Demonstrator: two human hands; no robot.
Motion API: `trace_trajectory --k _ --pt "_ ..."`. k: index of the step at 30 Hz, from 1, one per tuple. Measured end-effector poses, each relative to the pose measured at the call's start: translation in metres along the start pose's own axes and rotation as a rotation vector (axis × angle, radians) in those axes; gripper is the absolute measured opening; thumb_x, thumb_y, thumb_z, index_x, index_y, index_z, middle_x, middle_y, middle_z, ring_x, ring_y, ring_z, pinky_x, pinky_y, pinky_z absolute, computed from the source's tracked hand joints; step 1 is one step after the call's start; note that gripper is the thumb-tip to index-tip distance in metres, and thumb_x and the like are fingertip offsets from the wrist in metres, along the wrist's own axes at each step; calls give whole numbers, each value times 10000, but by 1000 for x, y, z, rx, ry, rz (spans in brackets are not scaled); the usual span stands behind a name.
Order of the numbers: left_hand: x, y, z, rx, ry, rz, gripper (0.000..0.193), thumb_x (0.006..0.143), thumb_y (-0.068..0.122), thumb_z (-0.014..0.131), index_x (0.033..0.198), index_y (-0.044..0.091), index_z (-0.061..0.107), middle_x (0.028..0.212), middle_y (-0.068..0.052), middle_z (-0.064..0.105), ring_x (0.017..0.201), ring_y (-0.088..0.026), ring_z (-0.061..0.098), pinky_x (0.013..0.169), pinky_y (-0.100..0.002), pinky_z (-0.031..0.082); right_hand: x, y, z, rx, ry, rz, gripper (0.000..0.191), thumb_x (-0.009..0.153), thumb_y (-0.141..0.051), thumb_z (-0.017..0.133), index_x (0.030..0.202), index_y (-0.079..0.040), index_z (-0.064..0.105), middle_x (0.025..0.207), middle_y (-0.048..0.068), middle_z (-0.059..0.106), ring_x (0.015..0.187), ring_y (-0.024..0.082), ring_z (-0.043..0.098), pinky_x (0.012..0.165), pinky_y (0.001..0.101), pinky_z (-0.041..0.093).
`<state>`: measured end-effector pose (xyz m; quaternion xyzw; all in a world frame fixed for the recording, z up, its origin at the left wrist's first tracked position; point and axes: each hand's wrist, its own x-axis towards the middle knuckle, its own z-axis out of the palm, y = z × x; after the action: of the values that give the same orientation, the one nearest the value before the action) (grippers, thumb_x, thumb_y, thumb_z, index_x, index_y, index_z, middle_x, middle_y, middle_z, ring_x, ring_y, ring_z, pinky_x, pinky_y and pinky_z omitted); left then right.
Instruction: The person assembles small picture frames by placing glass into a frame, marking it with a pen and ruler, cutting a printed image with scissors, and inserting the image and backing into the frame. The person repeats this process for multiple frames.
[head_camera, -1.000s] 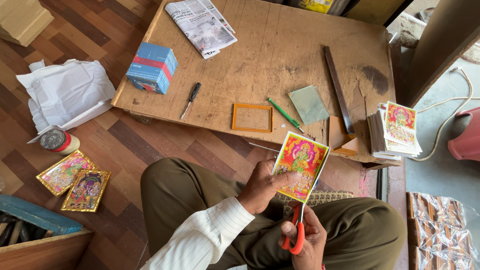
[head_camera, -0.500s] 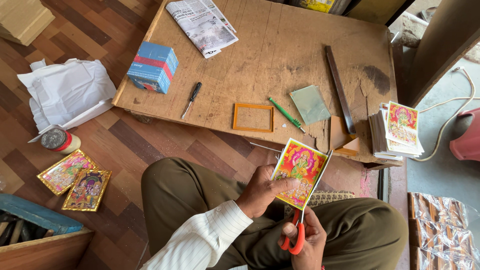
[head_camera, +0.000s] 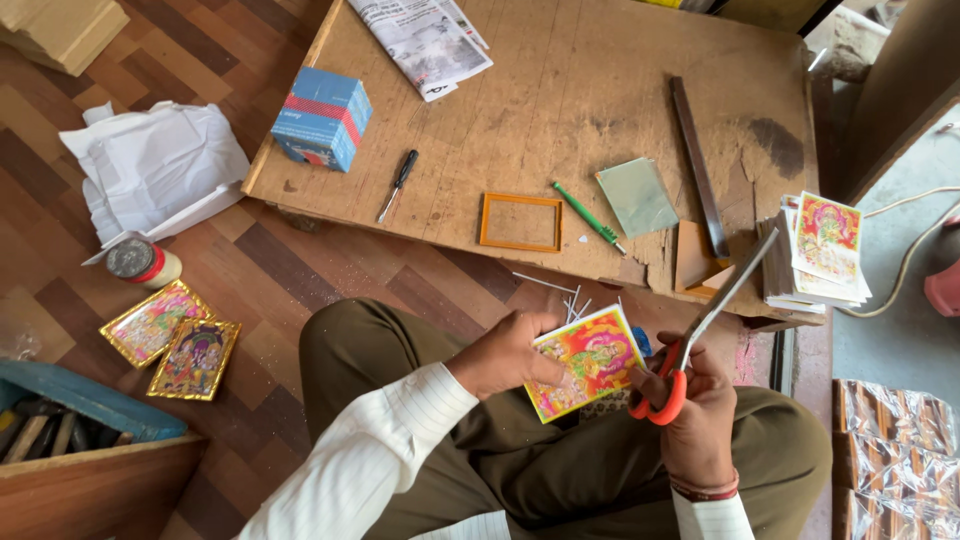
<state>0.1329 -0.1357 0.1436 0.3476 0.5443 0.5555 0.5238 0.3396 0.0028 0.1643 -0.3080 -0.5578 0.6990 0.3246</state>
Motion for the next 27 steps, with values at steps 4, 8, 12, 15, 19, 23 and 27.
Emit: trace_trajectory --k 4,8,12,15,19,23,27 --pt "-3 6 -11 -321 232 248 427 862 56 754 1254 -27 604 1113 -113 713 954 -138 690 833 -292 579 -2 4 14 2 10 4 424 815 46 750 1214 14 612 836 74 659 599 155 655 529 270 542" --pt "-12 7 16 -917 264 201 344 960 171 684 1255 12 604 1143 -98 716 969 -185 719 852 -350 615 -2 16 40 194 128 -101 376 881 24 747 1227 18 600 882 27 639 658 134 659 517 239 494" --pt "-12 7 47 -773 336 196 348 943 179 693 1244 16 631 1126 -103 733 947 -204 749 763 -365 651 -8 25 52 200 119 1 382 869 -39 743 1211 16 582 834 66 669 615 154 655 474 248 473" --pt "-2 14 45 -720 510 227 320 963 160 723 1208 -38 667 1095 -133 741 889 -219 743 692 -344 643 -25 31 50 138 -10 18 476 861 -215 769 1223 29 581 771 84 650 549 165 628 446 255 466" --pt "8 27 34 -713 585 306 299 942 149 723 1172 -34 667 1080 -116 739 890 -209 752 697 -362 663 -52 45 51 78 -210 74 781 757 -475 826 1282 57 597 703 103 645 508 179 615 469 270 483" --pt "11 31 40 -723 625 335 284 953 142 697 1174 -32 658 1093 -114 737 917 -207 755 732 -381 675 -61 56 52 141 -310 124 840 737 -532 849 1275 52 576 737 93 651 572 177 651 519 279 515" --pt "13 29 44 -731 618 358 260 975 120 671 1175 -45 653 1099 -132 734 930 -225 753 753 -403 677 -64 56 50 92 -259 174 811 723 -484 861 1253 67 587 694 87 627 534 171 624 496 280 488"
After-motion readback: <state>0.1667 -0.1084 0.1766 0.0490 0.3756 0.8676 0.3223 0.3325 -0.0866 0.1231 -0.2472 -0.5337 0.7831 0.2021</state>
